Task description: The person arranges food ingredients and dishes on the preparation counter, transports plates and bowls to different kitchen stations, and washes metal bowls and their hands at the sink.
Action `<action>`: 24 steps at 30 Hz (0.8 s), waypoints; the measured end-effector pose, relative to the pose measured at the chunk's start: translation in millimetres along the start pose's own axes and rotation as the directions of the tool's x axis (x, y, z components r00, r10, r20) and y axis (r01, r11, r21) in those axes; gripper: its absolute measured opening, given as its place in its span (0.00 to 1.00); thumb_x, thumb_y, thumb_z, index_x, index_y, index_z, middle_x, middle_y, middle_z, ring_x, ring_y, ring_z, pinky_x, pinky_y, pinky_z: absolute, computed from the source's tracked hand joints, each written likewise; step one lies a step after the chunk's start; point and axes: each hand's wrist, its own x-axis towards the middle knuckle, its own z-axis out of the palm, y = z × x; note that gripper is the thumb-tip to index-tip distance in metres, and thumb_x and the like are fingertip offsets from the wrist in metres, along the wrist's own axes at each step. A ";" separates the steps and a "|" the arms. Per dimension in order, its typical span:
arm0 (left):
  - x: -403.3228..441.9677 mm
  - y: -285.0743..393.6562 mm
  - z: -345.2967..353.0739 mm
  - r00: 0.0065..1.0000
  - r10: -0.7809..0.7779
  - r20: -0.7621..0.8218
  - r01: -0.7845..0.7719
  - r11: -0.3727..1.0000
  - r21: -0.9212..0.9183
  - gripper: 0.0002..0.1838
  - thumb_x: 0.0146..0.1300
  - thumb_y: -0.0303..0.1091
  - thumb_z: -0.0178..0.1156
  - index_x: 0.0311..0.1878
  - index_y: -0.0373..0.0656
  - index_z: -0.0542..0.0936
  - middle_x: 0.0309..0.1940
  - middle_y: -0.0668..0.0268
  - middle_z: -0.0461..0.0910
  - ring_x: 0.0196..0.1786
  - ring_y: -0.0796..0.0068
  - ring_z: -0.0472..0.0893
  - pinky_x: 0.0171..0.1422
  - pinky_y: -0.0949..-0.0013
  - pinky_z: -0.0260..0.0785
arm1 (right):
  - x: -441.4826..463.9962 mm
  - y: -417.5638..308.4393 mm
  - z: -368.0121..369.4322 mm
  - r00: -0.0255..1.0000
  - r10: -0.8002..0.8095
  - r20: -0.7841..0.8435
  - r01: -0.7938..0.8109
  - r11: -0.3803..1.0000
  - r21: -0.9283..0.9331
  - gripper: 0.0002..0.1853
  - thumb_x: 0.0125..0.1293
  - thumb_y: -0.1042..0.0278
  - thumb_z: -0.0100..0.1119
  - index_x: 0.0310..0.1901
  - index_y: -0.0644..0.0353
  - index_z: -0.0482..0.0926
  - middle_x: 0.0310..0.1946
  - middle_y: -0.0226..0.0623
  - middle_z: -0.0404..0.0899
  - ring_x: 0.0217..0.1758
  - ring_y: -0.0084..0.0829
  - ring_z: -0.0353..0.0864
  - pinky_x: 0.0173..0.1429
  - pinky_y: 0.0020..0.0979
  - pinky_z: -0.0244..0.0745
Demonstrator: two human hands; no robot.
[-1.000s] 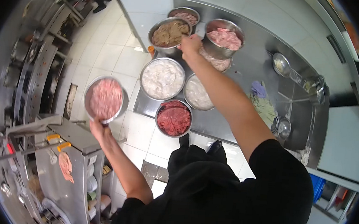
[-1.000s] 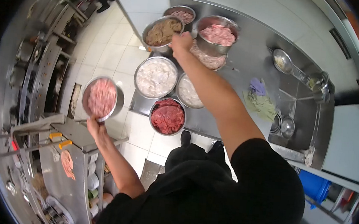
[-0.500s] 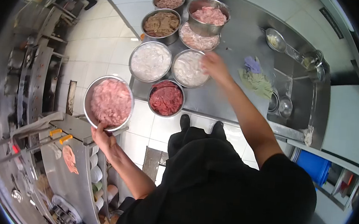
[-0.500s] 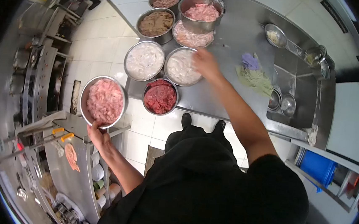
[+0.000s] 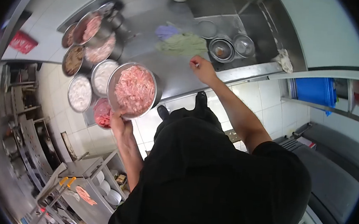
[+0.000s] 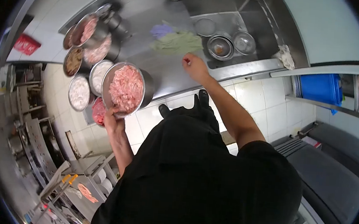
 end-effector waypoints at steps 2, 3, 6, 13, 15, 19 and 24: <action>-4.8 12.5 10.9 0.999 0.034 0.032 -0.034 0.999 0.013 0.23 0.49 0.17 0.55 0.52 0.35 0.75 0.44 0.59 0.80 0.40 0.68 0.82 0.46 0.67 0.77 | -35.3 -18.1 0.2 0.999 0.034 -0.023 -0.032 0.996 0.079 0.09 0.65 0.66 0.60 0.43 0.58 0.81 0.36 0.44 0.84 0.38 0.41 0.84 0.45 0.36 0.78; 0.0 11.2 3.7 1.000 -0.009 0.006 0.008 0.999 0.042 0.21 0.49 0.17 0.55 0.50 0.35 0.75 0.42 0.60 0.80 0.36 0.71 0.80 0.39 0.70 0.75 | -48.9 -19.3 -4.1 0.997 0.028 -0.073 -0.019 0.993 0.114 0.08 0.65 0.66 0.60 0.43 0.59 0.81 0.35 0.43 0.84 0.38 0.38 0.84 0.44 0.35 0.78; 5.9 -2.0 -8.9 0.984 -0.058 -0.166 0.079 0.989 0.122 0.13 0.50 0.18 0.57 0.40 0.41 0.72 0.31 0.65 0.78 0.18 0.84 0.69 0.15 0.81 0.55 | -56.6 38.7 -20.7 0.983 -0.054 -0.177 0.100 0.961 0.259 0.07 0.67 0.67 0.59 0.41 0.61 0.81 0.34 0.38 0.83 0.35 0.29 0.81 0.43 0.32 0.78; -1.6 -40.2 2.4 0.964 0.136 -0.227 -0.155 0.986 -0.068 0.16 0.58 0.21 0.64 0.38 0.51 0.68 0.28 0.72 0.71 0.23 0.80 0.69 0.25 0.73 0.64 | 37.0 28.8 -131.5 0.995 0.098 0.037 -0.104 0.943 0.315 0.08 0.71 0.63 0.58 0.45 0.57 0.79 0.32 0.29 0.79 0.29 0.19 0.75 0.30 0.24 0.72; -22.0 -32.7 16.5 0.966 0.102 -0.236 -0.123 0.989 -0.075 0.13 0.61 0.27 0.66 0.41 0.50 0.70 0.32 0.70 0.73 0.29 0.78 0.73 0.33 0.69 0.70 | 107.7 27.1 -135.6 0.991 0.084 0.101 -0.113 0.937 0.332 0.09 0.71 0.63 0.58 0.47 0.57 0.78 0.32 0.30 0.78 0.30 0.21 0.76 0.31 0.25 0.75; -87.8 -40.2 -2.5 0.923 0.162 -0.349 -0.129 0.985 0.114 0.11 0.72 0.43 0.57 0.45 0.45 0.75 0.38 0.70 0.75 0.36 0.79 0.73 0.38 0.73 0.69 | 244.0 -22.4 -149.5 0.951 0.175 0.254 -0.308 0.548 0.778 0.07 0.70 0.68 0.57 0.45 0.59 0.75 0.31 0.34 0.76 0.33 0.29 0.78 0.36 0.33 0.81; -169.8 -86.7 -57.9 0.750 0.157 -0.643 -0.233 0.972 -0.034 0.17 0.74 0.46 0.56 0.27 0.54 0.69 0.17 0.79 0.62 0.16 0.85 0.58 0.18 0.75 0.47 | 374.3 19.7 -165.7 0.917 0.392 0.071 -0.265 0.469 0.842 0.03 0.68 0.73 0.55 0.41 0.60 0.75 0.30 0.34 0.75 0.30 0.29 0.76 0.34 0.32 0.80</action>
